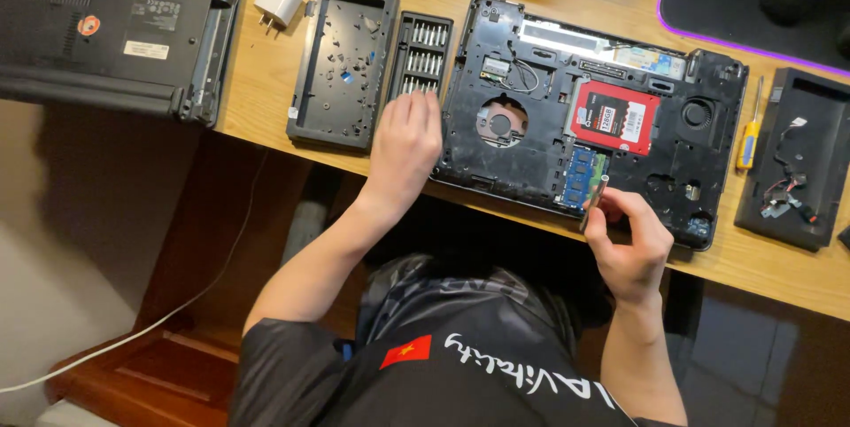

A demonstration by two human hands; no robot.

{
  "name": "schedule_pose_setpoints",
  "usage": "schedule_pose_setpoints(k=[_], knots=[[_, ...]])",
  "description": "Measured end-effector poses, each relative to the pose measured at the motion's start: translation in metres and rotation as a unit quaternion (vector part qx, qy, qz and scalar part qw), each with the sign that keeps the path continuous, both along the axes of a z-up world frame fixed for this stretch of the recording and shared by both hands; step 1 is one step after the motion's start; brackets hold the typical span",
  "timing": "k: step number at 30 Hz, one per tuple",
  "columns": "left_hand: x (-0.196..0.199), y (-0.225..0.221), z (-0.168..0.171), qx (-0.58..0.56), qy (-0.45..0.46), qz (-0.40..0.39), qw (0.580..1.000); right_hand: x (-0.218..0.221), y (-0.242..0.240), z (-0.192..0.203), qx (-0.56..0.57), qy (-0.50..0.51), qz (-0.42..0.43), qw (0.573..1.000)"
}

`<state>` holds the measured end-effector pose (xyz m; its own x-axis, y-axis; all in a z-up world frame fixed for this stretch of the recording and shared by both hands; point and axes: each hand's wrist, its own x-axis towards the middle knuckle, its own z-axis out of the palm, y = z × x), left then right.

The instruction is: The recorder is disassembling a laptop to access internal components like RAM and SSD.

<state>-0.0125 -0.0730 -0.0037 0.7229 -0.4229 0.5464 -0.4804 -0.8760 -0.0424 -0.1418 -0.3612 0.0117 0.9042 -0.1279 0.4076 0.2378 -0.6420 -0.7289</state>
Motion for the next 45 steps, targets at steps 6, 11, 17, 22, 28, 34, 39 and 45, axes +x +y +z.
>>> schedule_pose_setpoints(k=[6, 11, 17, 22, 28, 34, 39, 45], knots=[[-0.003, 0.003, 0.012, 0.115, 0.0, -0.024, 0.993, -0.001, 0.003, -0.001, -0.01, -0.009, 0.004, 1.0], [-0.002, 0.01, 0.013, 0.117, -0.012, -0.041, 0.992, 0.0, 0.001, -0.005, -0.013, -0.019, -0.003, 1.0], [0.023, 0.024, 0.013, -0.033, 0.066, -0.074, 0.994, 0.001, 0.002, -0.002, -0.013, -0.022, 0.001, 1.0], [0.056, 0.029, 0.0, -0.129, 0.103, -0.053, 0.985, 0.004, 0.002, -0.003, -0.016, -0.029, 0.007, 0.999], [0.062, 0.025, -0.001, -0.126, 0.102, -0.048, 0.986, 0.009, 0.004, -0.002, -0.037, -0.039, 0.01, 0.998], [0.062, 0.024, 0.0, -0.13, 0.113, -0.049, 0.984, 0.01, 0.004, -0.001, -0.043, -0.048, 0.015, 0.998], [0.066, 0.028, 0.007, -0.111, 0.123, -0.063, 0.984, 0.01, 0.005, -0.002, -0.044, -0.057, 0.016, 0.997], [0.069, 0.031, 0.009, -0.1, 0.114, -0.072, 0.986, 0.01, 0.004, -0.01, -0.053, -0.084, 0.001, 0.995]])
